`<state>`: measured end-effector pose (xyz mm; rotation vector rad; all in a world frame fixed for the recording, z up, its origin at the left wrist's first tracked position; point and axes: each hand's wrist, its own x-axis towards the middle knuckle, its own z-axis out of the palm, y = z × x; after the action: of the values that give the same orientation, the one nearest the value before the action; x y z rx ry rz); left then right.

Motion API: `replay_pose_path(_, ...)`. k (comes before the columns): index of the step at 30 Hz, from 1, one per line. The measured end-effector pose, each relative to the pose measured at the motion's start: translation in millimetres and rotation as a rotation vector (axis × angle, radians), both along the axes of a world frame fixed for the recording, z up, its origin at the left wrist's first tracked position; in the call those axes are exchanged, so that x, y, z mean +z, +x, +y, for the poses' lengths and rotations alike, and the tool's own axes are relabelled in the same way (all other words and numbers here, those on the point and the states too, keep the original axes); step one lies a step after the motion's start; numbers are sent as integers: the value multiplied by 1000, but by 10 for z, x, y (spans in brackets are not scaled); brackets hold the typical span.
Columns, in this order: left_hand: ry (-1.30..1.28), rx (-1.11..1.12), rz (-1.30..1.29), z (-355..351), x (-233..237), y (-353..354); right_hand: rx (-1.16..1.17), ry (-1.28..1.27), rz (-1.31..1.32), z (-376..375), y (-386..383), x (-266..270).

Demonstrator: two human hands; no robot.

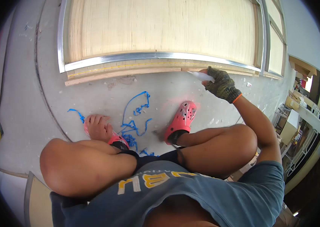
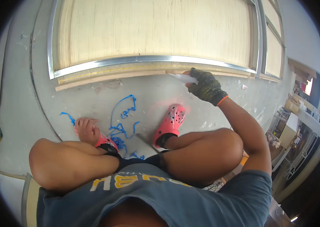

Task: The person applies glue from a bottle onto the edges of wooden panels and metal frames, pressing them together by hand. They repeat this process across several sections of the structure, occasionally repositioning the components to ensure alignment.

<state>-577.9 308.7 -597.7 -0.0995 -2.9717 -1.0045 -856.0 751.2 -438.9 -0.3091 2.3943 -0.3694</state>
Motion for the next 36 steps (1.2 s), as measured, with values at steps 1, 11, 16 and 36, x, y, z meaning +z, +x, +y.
replay_pose_path(1, -21, -3, -26, 6, 13, 7, -2, -13, -1, -10, 22, -52)
replay_pose_path(11, -133, -50, -116, 25, 61, 13, 31, -133, 99, -129, -13, -669)
replay_pose_path(16, -133, -40, -104, 47, 64, -5, 69, -102, 127, -172, -46, -753)
replay_pose_path(36, -103, -57, -94, 8, 42, 8, 162, -17, 191, -286, -50, -750)
